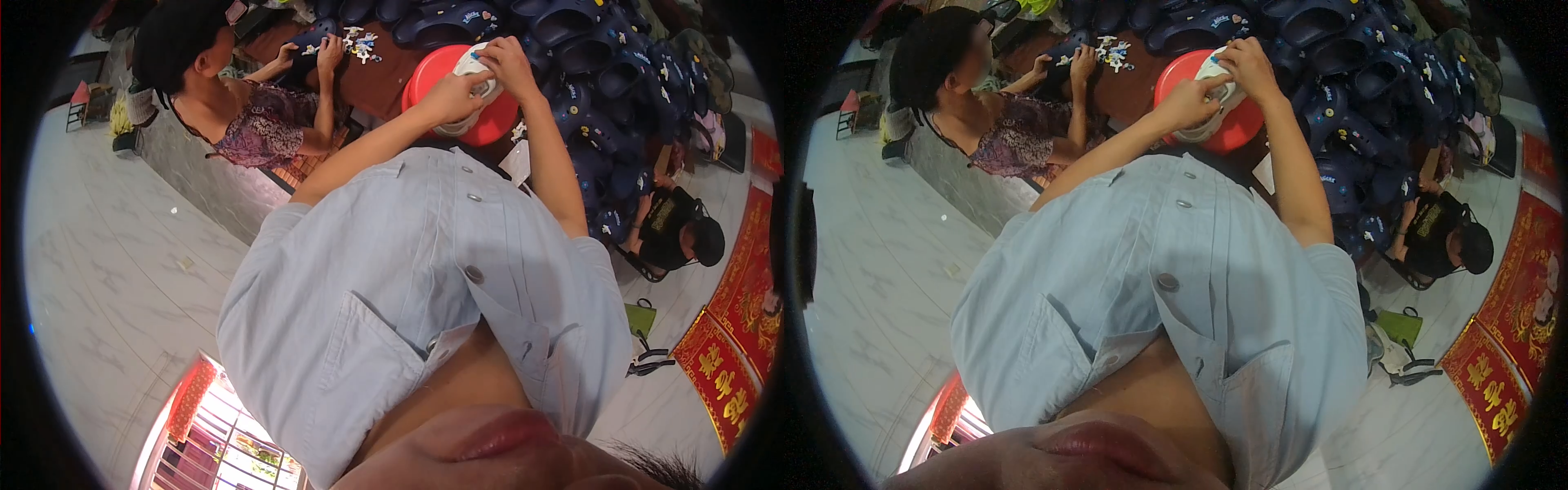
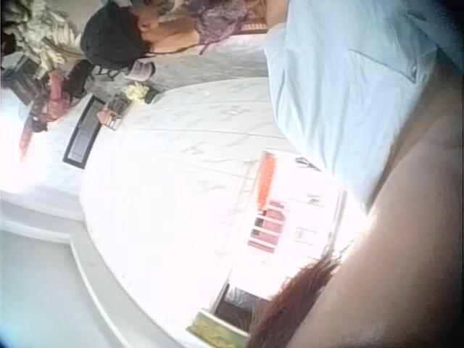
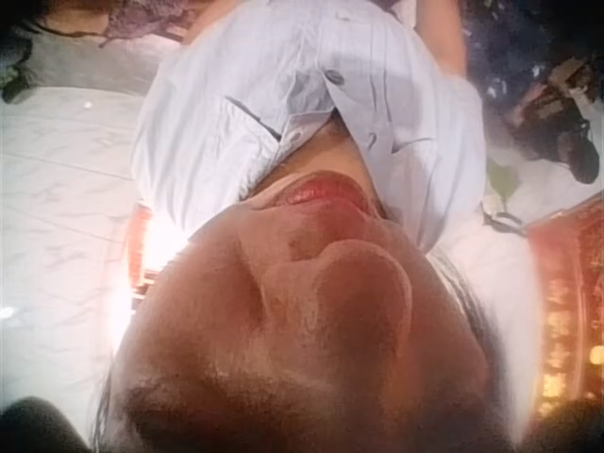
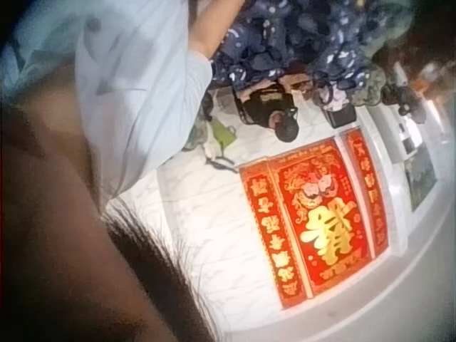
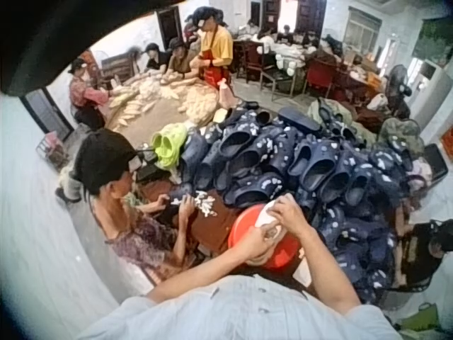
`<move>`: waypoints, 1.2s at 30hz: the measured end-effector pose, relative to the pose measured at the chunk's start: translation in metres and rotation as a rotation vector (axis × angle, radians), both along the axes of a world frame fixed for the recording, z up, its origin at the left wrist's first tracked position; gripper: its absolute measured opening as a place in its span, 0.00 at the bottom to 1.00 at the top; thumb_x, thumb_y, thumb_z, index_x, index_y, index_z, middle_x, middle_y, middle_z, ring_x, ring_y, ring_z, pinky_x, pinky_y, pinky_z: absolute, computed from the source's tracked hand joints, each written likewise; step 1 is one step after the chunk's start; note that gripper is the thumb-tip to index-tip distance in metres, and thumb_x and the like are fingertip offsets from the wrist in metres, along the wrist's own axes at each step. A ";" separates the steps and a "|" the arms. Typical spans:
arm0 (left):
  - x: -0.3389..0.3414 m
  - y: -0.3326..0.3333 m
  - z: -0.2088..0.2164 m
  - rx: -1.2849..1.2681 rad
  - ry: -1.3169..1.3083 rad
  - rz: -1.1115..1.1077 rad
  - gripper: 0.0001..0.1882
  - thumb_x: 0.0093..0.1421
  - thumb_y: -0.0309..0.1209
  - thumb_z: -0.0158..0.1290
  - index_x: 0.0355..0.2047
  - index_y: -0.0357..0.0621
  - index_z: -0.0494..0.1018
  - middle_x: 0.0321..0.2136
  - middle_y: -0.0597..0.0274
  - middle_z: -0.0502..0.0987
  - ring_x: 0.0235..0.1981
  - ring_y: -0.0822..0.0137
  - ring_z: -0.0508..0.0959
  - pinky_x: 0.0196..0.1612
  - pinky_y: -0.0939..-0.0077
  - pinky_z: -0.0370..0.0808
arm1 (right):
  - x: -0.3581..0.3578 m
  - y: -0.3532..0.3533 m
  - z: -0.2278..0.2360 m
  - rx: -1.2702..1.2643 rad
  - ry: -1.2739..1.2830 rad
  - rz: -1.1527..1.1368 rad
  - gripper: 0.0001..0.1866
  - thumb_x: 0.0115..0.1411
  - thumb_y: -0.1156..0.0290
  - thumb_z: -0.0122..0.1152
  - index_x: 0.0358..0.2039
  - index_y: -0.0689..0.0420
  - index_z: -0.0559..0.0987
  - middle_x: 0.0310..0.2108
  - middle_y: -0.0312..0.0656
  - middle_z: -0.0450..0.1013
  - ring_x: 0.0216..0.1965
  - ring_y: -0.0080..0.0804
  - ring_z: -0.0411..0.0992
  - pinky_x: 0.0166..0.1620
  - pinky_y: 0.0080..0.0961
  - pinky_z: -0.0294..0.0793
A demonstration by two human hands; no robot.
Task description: Attaching decorative charms or pins to the holes of plastic clog-style shoes.
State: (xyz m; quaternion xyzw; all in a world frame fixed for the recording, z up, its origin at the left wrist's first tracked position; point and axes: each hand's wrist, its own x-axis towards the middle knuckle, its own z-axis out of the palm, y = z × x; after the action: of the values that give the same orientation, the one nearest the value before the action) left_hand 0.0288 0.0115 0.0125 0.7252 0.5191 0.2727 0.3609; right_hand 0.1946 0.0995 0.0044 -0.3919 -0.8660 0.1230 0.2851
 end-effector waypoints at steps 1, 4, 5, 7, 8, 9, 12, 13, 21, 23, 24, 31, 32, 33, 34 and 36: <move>0.000 0.000 0.000 0.000 -0.002 0.003 0.28 0.50 0.31 0.51 0.55 0.55 0.71 0.24 0.40 0.77 0.24 0.49 0.78 0.32 0.60 0.75 | 0.001 0.000 0.002 0.000 -0.002 0.003 0.06 0.49 0.70 0.65 0.30 0.54 0.83 0.31 0.36 0.73 0.40 0.36 0.69 0.43 0.31 0.70; 0.001 0.001 -0.003 -0.022 -0.004 0.003 0.28 0.50 0.31 0.51 0.55 0.54 0.71 0.25 0.39 0.77 0.25 0.49 0.79 0.33 0.61 0.75 | 0.006 0.002 0.005 0.021 -0.027 0.055 0.07 0.50 0.72 0.64 0.31 0.53 0.83 0.31 0.35 0.73 0.40 0.36 0.68 0.44 0.31 0.70; 0.001 0.001 -0.003 -0.004 -0.016 0.008 0.28 0.50 0.31 0.51 0.55 0.54 0.71 0.25 0.39 0.77 0.25 0.49 0.79 0.33 0.61 0.75 | 0.006 0.003 0.004 0.026 -0.016 0.074 0.07 0.50 0.71 0.64 0.31 0.54 0.83 0.31 0.35 0.73 0.39 0.36 0.68 0.44 0.31 0.70; 0.002 0.001 -0.004 0.013 -0.029 0.010 0.28 0.50 0.31 0.51 0.55 0.54 0.71 0.25 0.39 0.77 0.25 0.50 0.79 0.33 0.61 0.75 | 0.006 0.006 0.001 0.030 -0.007 0.089 0.07 0.50 0.71 0.64 0.31 0.54 0.83 0.31 0.35 0.73 0.39 0.36 0.68 0.44 0.31 0.71; 0.001 0.001 -0.003 0.006 -0.019 0.006 0.28 0.50 0.31 0.51 0.55 0.54 0.71 0.24 0.39 0.77 0.24 0.50 0.78 0.33 0.60 0.75 | 0.004 0.007 0.000 0.052 -0.015 0.081 0.06 0.49 0.71 0.63 0.30 0.54 0.82 0.32 0.35 0.73 0.39 0.36 0.68 0.44 0.31 0.71; 0.001 0.002 -0.001 -0.002 -0.008 0.002 0.28 0.50 0.31 0.52 0.55 0.54 0.71 0.24 0.40 0.76 0.24 0.50 0.78 0.33 0.60 0.75 | 0.002 0.008 -0.001 0.074 -0.022 0.074 0.06 0.49 0.70 0.63 0.30 0.54 0.82 0.32 0.34 0.73 0.39 0.35 0.68 0.44 0.30 0.71; 0.000 0.002 0.002 -0.011 -0.007 -0.004 0.28 0.50 0.31 0.52 0.55 0.54 0.71 0.23 0.41 0.76 0.23 0.50 0.78 0.33 0.60 0.75 | 0.001 0.009 -0.003 0.068 -0.065 0.053 0.06 0.49 0.70 0.62 0.28 0.55 0.81 0.32 0.33 0.73 0.39 0.35 0.68 0.44 0.30 0.71; 0.000 0.002 0.002 -0.011 -0.006 -0.004 0.28 0.50 0.31 0.52 0.55 0.54 0.71 0.23 0.41 0.76 0.23 0.50 0.78 0.33 0.60 0.75 | 0.001 0.010 -0.003 0.068 -0.064 0.052 0.06 0.49 0.70 0.62 0.28 0.55 0.81 0.32 0.33 0.73 0.39 0.35 0.68 0.44 0.30 0.71; 0.001 0.000 0.001 -0.003 -0.023 0.005 0.29 0.50 0.31 0.52 0.56 0.55 0.71 0.22 0.41 0.77 0.22 0.50 0.78 0.31 0.61 0.75 | 0.008 0.003 0.007 0.073 -0.224 0.116 0.11 0.48 0.69 0.60 0.34 0.50 0.83 0.37 0.31 0.73 0.43 0.33 0.67 0.46 0.29 0.69; 0.001 -0.001 0.002 -0.013 -0.008 0.007 0.29 0.50 0.31 0.52 0.56 0.55 0.71 0.22 0.41 0.77 0.22 0.50 0.78 0.31 0.61 0.75 | 0.009 0.001 0.007 0.068 -0.259 0.103 0.12 0.48 0.69 0.60 0.35 0.50 0.83 0.38 0.31 0.73 0.44 0.33 0.67 0.46 0.29 0.68; 0.001 -0.002 0.003 -0.025 0.006 0.010 0.29 0.50 0.31 0.51 0.56 0.55 0.71 0.22 0.41 0.77 0.22 0.50 0.78 0.31 0.61 0.75 | 0.009 0.000 0.006 0.062 -0.295 0.092 0.12 0.48 0.69 0.60 0.36 0.49 0.83 0.39 0.32 0.73 0.46 0.33 0.67 0.47 0.29 0.68; 0.001 -0.005 0.000 0.029 0.026 0.013 0.28 0.51 0.32 0.51 0.56 0.58 0.70 0.23 0.39 0.76 0.24 0.48 0.78 0.32 0.58 0.75 | 0.014 -0.013 0.013 0.076 -0.359 0.102 0.16 0.50 0.68 0.59 0.41 0.47 0.82 0.42 0.35 0.72 0.50 0.35 0.65 0.48 0.31 0.67; 0.001 -0.006 0.000 0.025 0.032 0.008 0.28 0.51 0.33 0.50 0.56 0.58 0.70 0.24 0.39 0.76 0.24 0.47 0.78 0.32 0.58 0.76 | 0.015 -0.013 0.015 0.065 -0.373 0.123 0.16 0.50 0.68 0.59 0.42 0.47 0.82 0.43 0.35 0.72 0.50 0.35 0.65 0.49 0.31 0.67; 0.001 -0.006 0.001 0.021 0.037 0.004 0.28 0.51 0.33 0.50 0.56 0.58 0.70 0.24 0.39 0.76 0.25 0.47 0.79 0.33 0.58 0.76 | 0.016 -0.013 0.017 0.055 -0.386 0.145 0.17 0.50 0.68 0.59 0.43 0.47 0.82 0.43 0.35 0.72 0.51 0.35 0.64 0.49 0.31 0.67; 0.001 -0.007 0.002 0.021 0.038 0.004 0.28 0.51 0.33 0.50 0.56 0.58 0.70 0.24 0.39 0.76 0.25 0.47 0.79 0.33 0.58 0.76 | 0.016 -0.012 0.020 0.055 -0.385 0.145 0.17 0.50 0.68 0.59 0.43 0.47 0.82 0.43 0.35 0.72 0.51 0.35 0.64 0.49 0.31 0.67; 0.002 -0.009 0.008 0.008 0.065 -0.002 0.28 0.51 0.33 0.50 0.56 0.57 0.70 0.25 0.39 0.77 0.25 0.46 0.79 0.34 0.57 0.76 | 0.015 -0.011 0.025 0.070 -0.373 0.201 0.15 0.50 0.68 0.59 0.39 0.49 0.82 0.42 0.35 0.72 0.51 0.36 0.64 0.49 0.32 0.66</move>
State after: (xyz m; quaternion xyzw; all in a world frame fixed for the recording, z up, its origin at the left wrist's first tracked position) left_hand 0.0304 0.0025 0.0207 0.7357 0.5286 0.2506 0.3415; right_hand 0.2098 0.0888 0.0293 -0.3094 -0.9422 0.0458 0.1198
